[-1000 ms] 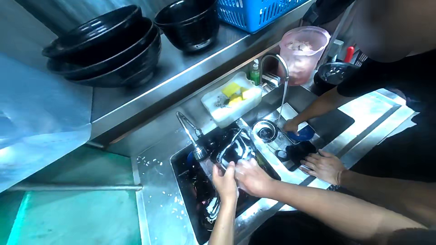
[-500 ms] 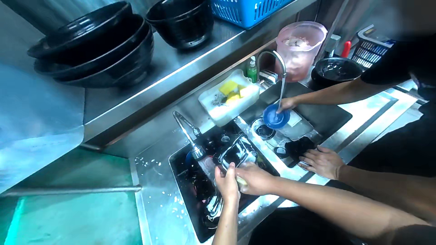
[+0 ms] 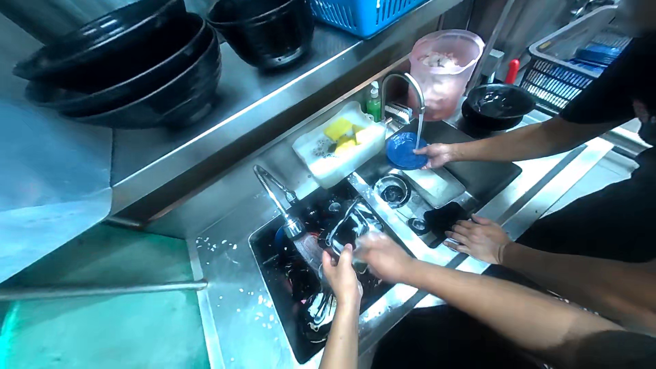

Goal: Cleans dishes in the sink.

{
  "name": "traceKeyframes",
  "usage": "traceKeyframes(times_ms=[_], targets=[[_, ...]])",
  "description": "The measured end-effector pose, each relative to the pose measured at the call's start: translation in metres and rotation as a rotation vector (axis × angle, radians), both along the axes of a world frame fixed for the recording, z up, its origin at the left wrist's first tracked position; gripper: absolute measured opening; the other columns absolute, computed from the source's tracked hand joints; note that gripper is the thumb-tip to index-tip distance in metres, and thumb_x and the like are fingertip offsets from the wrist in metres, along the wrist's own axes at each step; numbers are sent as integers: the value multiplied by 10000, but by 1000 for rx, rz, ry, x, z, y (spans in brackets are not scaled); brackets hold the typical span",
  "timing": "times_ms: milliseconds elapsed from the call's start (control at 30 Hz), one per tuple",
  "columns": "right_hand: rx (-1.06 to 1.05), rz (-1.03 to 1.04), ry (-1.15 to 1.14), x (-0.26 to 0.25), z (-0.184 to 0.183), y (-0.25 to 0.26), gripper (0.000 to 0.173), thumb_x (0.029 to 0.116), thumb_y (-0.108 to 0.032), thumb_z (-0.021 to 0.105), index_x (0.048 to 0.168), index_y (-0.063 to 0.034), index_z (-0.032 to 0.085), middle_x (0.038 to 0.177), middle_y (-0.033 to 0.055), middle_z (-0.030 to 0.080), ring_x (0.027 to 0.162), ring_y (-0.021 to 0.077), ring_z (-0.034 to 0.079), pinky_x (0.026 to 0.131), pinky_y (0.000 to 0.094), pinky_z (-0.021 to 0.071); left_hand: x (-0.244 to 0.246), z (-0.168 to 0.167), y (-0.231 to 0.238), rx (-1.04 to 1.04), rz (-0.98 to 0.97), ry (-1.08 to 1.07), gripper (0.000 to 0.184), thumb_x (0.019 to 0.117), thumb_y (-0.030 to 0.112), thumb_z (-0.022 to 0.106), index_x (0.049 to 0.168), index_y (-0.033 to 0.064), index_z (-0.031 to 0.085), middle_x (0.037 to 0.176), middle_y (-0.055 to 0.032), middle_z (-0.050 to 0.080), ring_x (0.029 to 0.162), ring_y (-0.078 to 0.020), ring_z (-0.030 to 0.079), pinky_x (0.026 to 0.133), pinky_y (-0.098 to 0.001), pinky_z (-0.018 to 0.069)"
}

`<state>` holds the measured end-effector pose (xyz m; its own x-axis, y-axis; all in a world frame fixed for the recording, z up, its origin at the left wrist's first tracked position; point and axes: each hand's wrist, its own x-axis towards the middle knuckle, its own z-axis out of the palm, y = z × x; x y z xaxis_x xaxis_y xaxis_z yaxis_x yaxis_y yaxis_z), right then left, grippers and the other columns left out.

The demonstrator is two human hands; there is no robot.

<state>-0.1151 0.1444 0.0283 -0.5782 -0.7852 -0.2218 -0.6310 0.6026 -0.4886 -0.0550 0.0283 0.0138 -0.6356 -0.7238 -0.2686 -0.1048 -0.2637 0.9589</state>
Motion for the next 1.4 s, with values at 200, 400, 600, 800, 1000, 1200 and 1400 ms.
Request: traceKeyframes(times_ms=[200, 400, 600, 800, 1000, 1200, 1400], targets=[[36, 57, -105, -49, 24, 14, 242, 887, -103, 722, 1125, -85, 762, 1237, 144, 681, 1190, 352, 608, 1029, 578, 482, 0, -2, -16, 65, -98, -107, 465, 977, 235, 661, 1375, 18, 559, 1224, -188, 637, 1085, -272, 640, 902, -479, 558], [-293, -177, 96, -27, 22, -13, 211, 920, -151, 713, 1115, -85, 757, 1289, 146, 663, 1256, 337, 589, 1094, 534, 476, -3, 10, -8, 331, -175, -109, 458, 1068, 366, 519, 1434, 94, 474, 1195, -230, 659, 998, -398, 702, 749, -601, 619], [-61, -266, 82, -34, 19, -17, 190, 923, -83, 680, 1099, -45, 743, 1271, 185, 640, 1199, 384, 612, 986, 571, 539, 3, 9, -13, 254, -182, -88, 431, 1020, 226, 617, 1396, 59, 492, 1143, -241, 672, 903, -369, 724, 657, -512, 634], [-107, 0, -25, -47, 25, -27, 130, 893, -45, 705, 1012, -14, 747, 1145, 175, 692, 1109, 351, 651, 991, 558, 523, 9, 2, -21, 308, -221, -100, 422, 1037, 257, 564, 1397, 50, 486, 1136, -244, 671, 911, -389, 714, 656, -549, 622], [-197, 17, -37, -37, 28, -42, 203, 918, -57, 669, 1105, -35, 743, 1196, 161, 688, 1171, 336, 624, 1066, 526, 480, -6, 2, -30, 238, -163, -21, 367, 1062, 319, 503, 1215, 12, 636, 1069, -170, 686, 978, -270, 676, 837, -468, 577], [-468, -339, 148, -43, 104, 31, 211, 926, -106, 661, 1114, -79, 751, 1213, 96, 711, 1129, 264, 669, 993, 514, 540, -25, 27, -30, 648, -42, -49, 402, 1047, 368, 443, 1314, 91, 561, 1180, -195, 668, 1039, -346, 675, 792, -568, 574], [-344, -249, 315, -8, 39, 14, 285, 961, -235, 647, 1195, -88, 717, 1149, 161, 719, 1144, 359, 665, 998, 604, 517, -39, 46, 10, 964, -98, 23, 407, 1044, 427, 332, 1097, 94, 560, 937, -124, 654, 855, -259, 672, 725, -480, 573]])
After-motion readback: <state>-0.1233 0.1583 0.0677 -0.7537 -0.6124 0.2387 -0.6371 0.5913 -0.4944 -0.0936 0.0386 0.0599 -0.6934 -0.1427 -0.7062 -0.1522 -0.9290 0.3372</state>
